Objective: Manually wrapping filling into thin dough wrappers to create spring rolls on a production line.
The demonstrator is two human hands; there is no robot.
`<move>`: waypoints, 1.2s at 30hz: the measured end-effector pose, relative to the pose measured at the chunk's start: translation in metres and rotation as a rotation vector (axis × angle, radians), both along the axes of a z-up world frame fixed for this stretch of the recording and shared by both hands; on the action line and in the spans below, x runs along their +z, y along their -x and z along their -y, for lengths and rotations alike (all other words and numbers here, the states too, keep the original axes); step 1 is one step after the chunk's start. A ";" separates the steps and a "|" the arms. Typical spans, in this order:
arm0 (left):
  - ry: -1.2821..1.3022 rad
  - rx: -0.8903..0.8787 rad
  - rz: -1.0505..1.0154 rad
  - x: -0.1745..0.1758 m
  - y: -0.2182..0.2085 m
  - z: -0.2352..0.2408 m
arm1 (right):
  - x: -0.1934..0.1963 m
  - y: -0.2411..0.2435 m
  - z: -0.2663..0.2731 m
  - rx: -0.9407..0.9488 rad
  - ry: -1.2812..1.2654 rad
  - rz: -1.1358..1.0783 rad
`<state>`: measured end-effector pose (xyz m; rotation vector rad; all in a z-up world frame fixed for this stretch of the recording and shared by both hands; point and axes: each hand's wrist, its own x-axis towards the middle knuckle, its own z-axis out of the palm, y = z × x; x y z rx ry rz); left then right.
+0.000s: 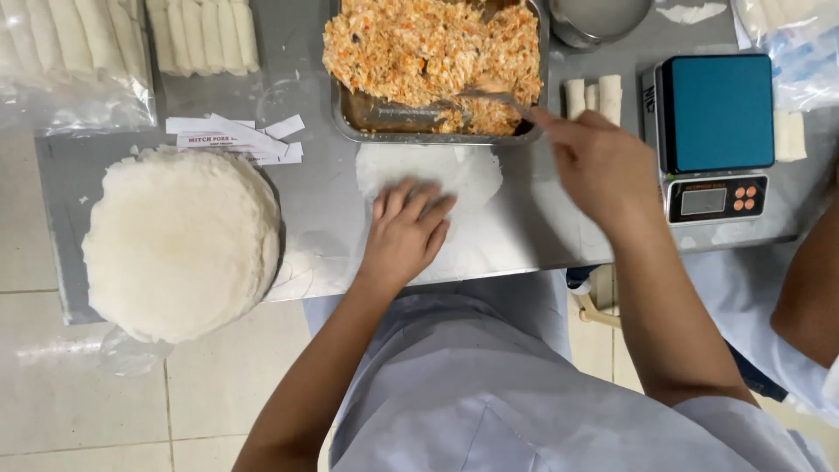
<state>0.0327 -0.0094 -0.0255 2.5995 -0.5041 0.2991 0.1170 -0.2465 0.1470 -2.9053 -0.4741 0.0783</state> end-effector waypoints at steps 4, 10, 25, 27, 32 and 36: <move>0.007 -0.018 0.035 -0.006 0.027 -0.006 | -0.052 -0.019 -0.038 0.230 -0.082 0.116; 0.088 -0.110 0.028 0.006 0.077 -0.045 | -0.021 -0.020 -0.010 0.191 0.194 0.089; 0.141 -0.029 0.242 -0.006 0.083 -0.042 | -0.046 -0.016 -0.009 0.199 -0.111 -0.138; 0.142 -0.005 0.276 -0.011 0.086 -0.044 | -0.028 0.006 -0.018 0.219 -0.264 -0.183; 0.186 0.012 0.338 -0.009 0.082 -0.043 | -0.079 0.084 -0.022 0.156 -0.466 -0.384; 0.205 -0.005 0.332 -0.015 0.085 -0.043 | -0.068 0.102 -0.015 0.172 -0.156 -0.293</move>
